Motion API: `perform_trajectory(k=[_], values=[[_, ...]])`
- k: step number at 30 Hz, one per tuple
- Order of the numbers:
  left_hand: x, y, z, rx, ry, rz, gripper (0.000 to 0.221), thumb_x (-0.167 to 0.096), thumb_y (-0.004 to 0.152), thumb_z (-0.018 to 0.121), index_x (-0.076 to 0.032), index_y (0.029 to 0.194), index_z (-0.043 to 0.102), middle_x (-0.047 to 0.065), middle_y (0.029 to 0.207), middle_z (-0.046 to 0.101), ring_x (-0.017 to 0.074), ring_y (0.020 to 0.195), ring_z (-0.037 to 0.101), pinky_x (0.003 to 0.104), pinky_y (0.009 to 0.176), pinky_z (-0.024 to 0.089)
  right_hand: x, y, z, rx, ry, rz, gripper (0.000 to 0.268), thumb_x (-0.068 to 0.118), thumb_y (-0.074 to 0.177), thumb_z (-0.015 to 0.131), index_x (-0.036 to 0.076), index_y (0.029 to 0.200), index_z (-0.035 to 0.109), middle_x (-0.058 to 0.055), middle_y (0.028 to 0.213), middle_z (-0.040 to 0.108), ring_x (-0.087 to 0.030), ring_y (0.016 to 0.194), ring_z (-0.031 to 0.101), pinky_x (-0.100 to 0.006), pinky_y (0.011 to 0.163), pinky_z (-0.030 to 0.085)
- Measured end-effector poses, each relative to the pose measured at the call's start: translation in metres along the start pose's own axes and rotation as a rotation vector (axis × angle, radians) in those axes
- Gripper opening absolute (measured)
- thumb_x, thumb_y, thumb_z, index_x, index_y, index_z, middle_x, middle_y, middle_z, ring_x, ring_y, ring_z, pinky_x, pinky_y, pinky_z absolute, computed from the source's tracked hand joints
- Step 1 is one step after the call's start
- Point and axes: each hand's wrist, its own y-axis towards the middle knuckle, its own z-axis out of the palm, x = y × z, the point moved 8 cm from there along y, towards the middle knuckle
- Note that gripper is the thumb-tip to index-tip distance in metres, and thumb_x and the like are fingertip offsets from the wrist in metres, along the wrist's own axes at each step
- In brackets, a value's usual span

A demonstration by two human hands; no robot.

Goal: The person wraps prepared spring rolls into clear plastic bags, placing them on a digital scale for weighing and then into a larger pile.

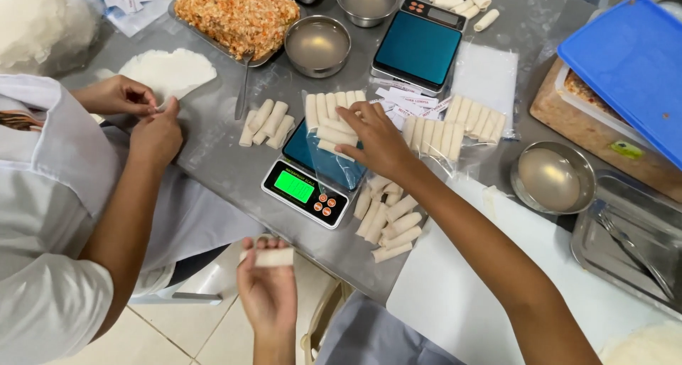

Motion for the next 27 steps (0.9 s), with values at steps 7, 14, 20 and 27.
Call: perform_trajectory(k=[7, 14, 20, 27], values=[[0.052, 0.058, 0.062, 0.219, 0.578, 0.08, 0.055, 0.006, 0.097, 0.051, 0.0, 0.151, 0.04, 0.025, 0.14, 0.056, 0.0364, 0.138, 0.053, 0.045, 0.116, 0.043, -0.009, -0.097, -0.056, -0.275, 0.336, 0.092, 0.046, 0.032, 0.095, 0.076, 0.012, 0.134, 0.066, -0.008, 0.127, 0.058, -0.03, 0.123, 0.055, -0.043, 0.106, 0.046], [0.118, 0.165, 0.163, 0.858, 1.552, 0.783, 0.044, 0.004, 0.088, 0.061, -0.014, 0.128, 0.059, -0.002, 0.127, 0.068, 0.0222, 0.122, 0.06, 0.047, 0.11, 0.036, -0.024, -0.212, -0.064, -0.338, 0.48, 0.348, 0.038, 0.013, 0.089, 0.078, 0.007, 0.126, 0.072, -0.013, 0.123, 0.066, -0.031, 0.119, 0.064, -0.046, 0.103, 0.053], [0.167, 0.158, 0.165, 1.137, 2.154, 0.603, 0.054, -0.032, 0.1, 0.039, -0.008, 0.142, 0.063, 0.013, 0.15, 0.058, 0.0312, 0.149, 0.043, 0.067, 0.122, -0.004, -0.038, -0.266, -0.061, -0.265, 0.564, 0.578, 0.032, 0.01, 0.092, 0.073, 0.006, 0.123, 0.072, -0.013, 0.119, 0.07, -0.031, 0.117, 0.069, -0.049, 0.102, 0.055], [0.189, 0.066, 0.157, 1.232, 2.036, 0.959, 0.035, -0.019, 0.087, 0.072, -0.017, 0.121, 0.071, 0.005, 0.108, 0.068, 0.0247, 0.107, 0.06, 0.052, 0.094, 0.032, -0.027, -0.261, -0.057, -0.333, 0.481, 0.418, 0.026, 0.004, 0.091, 0.072, 0.004, 0.116, 0.076, -0.012, 0.113, 0.074, -0.031, 0.112, 0.072, -0.046, 0.096, 0.058]])
